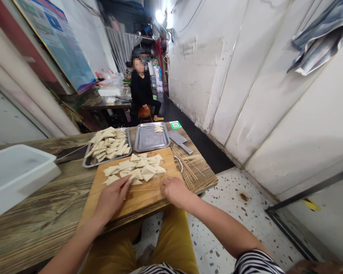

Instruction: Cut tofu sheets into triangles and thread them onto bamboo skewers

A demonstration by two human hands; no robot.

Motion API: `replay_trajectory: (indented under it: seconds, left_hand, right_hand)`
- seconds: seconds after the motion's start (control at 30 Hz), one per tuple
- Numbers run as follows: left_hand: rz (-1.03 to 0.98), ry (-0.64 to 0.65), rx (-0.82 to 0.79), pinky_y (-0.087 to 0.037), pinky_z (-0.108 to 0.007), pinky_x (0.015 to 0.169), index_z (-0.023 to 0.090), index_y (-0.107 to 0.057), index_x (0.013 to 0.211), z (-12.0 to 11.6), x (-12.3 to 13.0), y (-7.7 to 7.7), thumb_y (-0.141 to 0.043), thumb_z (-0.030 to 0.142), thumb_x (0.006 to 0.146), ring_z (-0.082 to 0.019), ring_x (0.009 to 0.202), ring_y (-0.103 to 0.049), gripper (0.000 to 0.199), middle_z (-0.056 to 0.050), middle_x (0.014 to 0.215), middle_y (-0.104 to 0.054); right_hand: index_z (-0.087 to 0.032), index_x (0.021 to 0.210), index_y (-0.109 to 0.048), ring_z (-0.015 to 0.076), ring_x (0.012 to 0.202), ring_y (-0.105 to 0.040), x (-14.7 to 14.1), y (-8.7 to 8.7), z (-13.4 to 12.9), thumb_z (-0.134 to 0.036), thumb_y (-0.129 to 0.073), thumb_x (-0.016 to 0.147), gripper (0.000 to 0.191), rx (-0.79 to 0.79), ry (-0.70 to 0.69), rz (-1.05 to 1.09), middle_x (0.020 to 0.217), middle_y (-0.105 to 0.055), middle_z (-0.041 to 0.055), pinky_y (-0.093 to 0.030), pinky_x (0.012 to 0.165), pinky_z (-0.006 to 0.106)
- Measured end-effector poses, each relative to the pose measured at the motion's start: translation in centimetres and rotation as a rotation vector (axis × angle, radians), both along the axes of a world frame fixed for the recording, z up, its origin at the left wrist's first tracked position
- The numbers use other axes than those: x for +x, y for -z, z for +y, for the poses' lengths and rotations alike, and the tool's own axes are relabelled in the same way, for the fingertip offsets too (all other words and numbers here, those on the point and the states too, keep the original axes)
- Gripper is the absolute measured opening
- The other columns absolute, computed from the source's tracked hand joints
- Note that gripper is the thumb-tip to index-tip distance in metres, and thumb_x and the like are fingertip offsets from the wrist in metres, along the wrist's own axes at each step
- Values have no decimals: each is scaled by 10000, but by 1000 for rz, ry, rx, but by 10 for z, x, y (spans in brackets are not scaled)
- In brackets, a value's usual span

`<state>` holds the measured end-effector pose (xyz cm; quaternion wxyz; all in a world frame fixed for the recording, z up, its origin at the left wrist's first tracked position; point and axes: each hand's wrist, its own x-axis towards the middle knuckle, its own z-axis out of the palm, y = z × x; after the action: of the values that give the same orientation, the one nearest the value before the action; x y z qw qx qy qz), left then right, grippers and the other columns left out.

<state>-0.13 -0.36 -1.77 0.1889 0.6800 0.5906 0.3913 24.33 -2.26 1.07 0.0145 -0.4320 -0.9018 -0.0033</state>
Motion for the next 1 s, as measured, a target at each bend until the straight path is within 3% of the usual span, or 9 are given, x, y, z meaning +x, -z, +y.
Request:
replay_trajectory:
  seconds: [0.13, 0.23, 0.33, 0.43, 0.53, 0.63, 0.7, 0.87, 1.0]
  left_hand:
    - [-625, -200, -257, -489, -354, 807, 174, -619, 962, 1, -9, -4, -619, 237, 738, -226, 838, -650, 233, -85, 811, -694]
    - [-1125, -180, -406, -534, -331, 729, 138, -547, 974, 2, -15, -9, -548, 87, 773, -176, 733, -669, 208, -71, 740, -674]
    - [-1340, -166, -446, -551, -296, 700, 123, -544, 851, 1, -23, -15, -501, 16, 783, -156, 732, -665, 134, -81, 760, -667]
    - [-1386, -161, -428, -542, -209, 580, 115, -575, 814, 1, -33, -16, -516, 24, 785, -107, 617, -630, 113, -45, 689, -640]
    - [-1354, -163, -401, -510, -156, 499, 119, -609, 833, -2, -39, -12, -580, 45, 754, -65, 529, -578, 112, -6, 654, -617]
    - [-1247, -189, -353, -558, -218, 609, 132, -621, 957, -6, -38, -10, -634, 84, 723, -103, 646, -637, 240, -35, 802, -663]
    - [-1185, -166, -354, -568, -285, 702, 136, -600, 1056, -8, -36, -10, -660, 127, 710, -158, 768, -663, 351, -64, 895, -674]
    - [-1167, -48, -389, -528, -305, 819, 159, -517, 1213, -12, -34, -14, -699, 189, 676, -178, 900, -647, 567, -78, 1000, -672]
    - [-1067, -8, -391, -521, -219, 708, 162, -480, 1259, -14, -36, -17, -735, 243, 640, -121, 747, -646, 675, -70, 922, -698]
  right_hand:
    - [-94, 812, -604, 219, 784, -535, -20, 4, 0, -64, -503, 820, 105, 33, -13, -52, 844, -606, 118, -375, 648, 310]
    - [-91, 796, -587, 211, 743, -539, -22, 0, 0, -21, -498, 786, 114, 39, 11, -62, 812, -603, 124, -368, 606, 294]
    - [-111, 824, -555, 185, 693, -537, -12, -9, -7, -14, -476, 776, 134, 41, 51, -34, 781, -595, 93, -362, 587, 271]
    - [-143, 818, -507, 151, 650, -523, 4, -14, -19, -11, -448, 747, 161, 34, 99, 22, 755, -573, 46, -353, 570, 239]
    - [-174, 771, -463, 119, 594, -483, 17, -14, -31, -21, -447, 715, 163, -55, 213, 267, 689, -525, -9, -332, 544, 209]
    - [-184, 754, -478, 110, 566, -456, 16, -10, -41, -119, -449, 814, 93, -197, 287, 584, 630, -483, -35, -323, 538, 203]
    - [-181, 770, -520, 112, 600, -469, 8, -6, -46, -227, -405, 898, 179, -299, 270, 761, 644, -483, -29, -342, 569, 207]
    - [-157, 1066, -572, 107, 586, -459, -21, 8, -54, -336, -359, 940, 305, -499, 261, 1033, 616, -448, -42, -369, 588, 213]
    - [-163, 1199, -532, 102, 558, -449, -37, 21, -56, -293, -346, 941, 344, -530, 238, 1057, 592, -448, -51, -381, 596, 218]
